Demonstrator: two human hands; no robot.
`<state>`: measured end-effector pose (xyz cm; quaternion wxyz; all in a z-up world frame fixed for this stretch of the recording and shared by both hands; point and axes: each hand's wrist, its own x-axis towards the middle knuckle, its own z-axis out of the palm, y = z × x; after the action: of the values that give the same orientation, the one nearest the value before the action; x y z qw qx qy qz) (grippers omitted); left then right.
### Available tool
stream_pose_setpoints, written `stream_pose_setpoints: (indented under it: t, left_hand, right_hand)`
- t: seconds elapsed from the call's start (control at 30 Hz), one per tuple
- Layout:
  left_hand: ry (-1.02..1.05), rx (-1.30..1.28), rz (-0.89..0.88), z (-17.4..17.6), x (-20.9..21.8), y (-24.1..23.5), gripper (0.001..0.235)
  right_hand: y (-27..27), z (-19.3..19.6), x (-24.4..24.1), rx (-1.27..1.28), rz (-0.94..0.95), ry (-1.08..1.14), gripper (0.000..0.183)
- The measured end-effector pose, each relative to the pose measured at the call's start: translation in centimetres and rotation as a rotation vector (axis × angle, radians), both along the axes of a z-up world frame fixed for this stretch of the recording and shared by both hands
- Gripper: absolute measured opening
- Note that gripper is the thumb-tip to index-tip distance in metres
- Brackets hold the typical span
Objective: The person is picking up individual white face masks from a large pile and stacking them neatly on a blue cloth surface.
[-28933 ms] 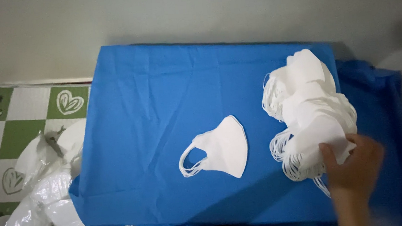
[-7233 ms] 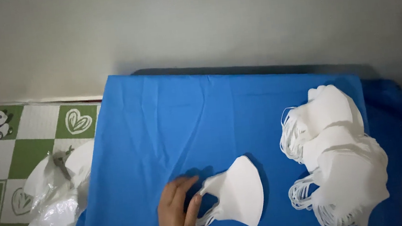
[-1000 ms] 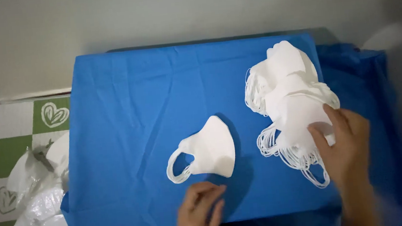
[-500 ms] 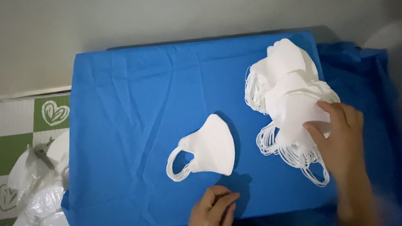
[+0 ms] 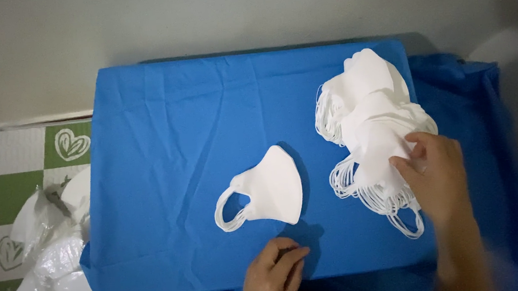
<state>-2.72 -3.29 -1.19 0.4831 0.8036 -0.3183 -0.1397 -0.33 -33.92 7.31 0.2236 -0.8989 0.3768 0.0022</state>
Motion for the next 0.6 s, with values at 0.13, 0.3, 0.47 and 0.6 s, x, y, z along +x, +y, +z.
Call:
stream_pose_setpoints:
  t: [0.13,0.3,0.47,0.6]
  left_hand:
    - [0.048,-0.101,-0.045,1.0,0.8,0.1,0.027]
    - [0.329,-0.132,-0.093,4.1,1.7,0.3,0.026]
    - [0.282,-0.195,0.004,7.6,3.3,0.3,0.063]
    - [0.426,-0.192,0.073,6.1,4.3,0.4,0.062]
  right_hand:
    - [-6.2,-7.8,-2.9,-0.327,0.419,-0.365,0.044]
    - [-0.2,-0.8,-4.6,0.140,0.134,-0.204,0.026]
    - [4.8,0.3,-7.1,0.565,0.157,-0.224,0.077]
    - [8.2,-3.5,-5.8,0.794,0.265,-0.451,0.062]
